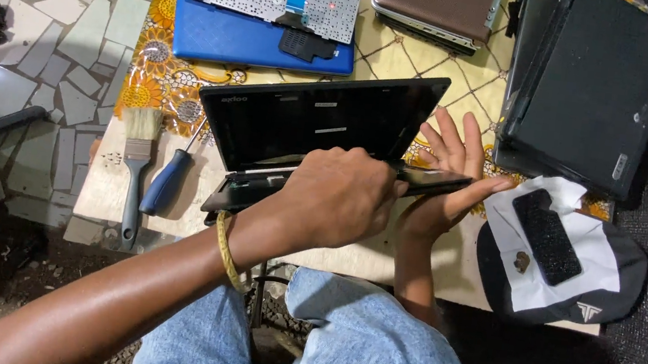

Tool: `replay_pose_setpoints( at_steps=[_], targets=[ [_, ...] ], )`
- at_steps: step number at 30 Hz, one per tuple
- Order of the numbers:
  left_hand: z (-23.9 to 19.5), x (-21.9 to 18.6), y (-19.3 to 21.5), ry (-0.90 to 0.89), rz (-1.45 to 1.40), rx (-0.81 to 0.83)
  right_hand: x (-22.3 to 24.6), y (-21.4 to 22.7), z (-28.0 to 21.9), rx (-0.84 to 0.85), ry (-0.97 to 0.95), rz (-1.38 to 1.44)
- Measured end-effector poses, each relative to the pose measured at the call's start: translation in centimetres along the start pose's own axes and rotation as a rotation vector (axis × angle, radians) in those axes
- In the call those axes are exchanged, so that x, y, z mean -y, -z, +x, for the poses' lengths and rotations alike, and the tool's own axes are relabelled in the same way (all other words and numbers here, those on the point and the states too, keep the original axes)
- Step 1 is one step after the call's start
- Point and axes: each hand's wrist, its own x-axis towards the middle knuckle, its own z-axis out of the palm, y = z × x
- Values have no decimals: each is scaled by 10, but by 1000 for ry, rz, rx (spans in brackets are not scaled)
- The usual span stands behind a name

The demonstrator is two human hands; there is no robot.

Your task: The person opens a black laptop and removes the existing keyboard. They then pick up a replacement keyboard, attach a ribbon cable to it, and install it into the laptop chassis. Finally, the person closes the laptop.

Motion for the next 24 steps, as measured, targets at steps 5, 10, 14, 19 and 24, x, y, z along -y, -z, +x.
replay_pose_setpoints(
  at_steps=[5, 10, 14, 19, 24],
  targets=[
    [2, -9, -14, 2, -13, -6, -9, -2, -1, -89, 41, -29],
    [-18, -7, -47, -144, 125, -271, 0, -7, -4, -308, 84, -209],
    [-21, -9, -58, -267, 497, -336, 1, -6, -4, -299, 112, -259],
    [-4, 8, -76, -342, 565, -448, -1, -3, 3, -291, 156, -322],
    [15, 21, -70, -294, 839, -621, 3, -19, 19, -325, 80, -263]
  ],
)
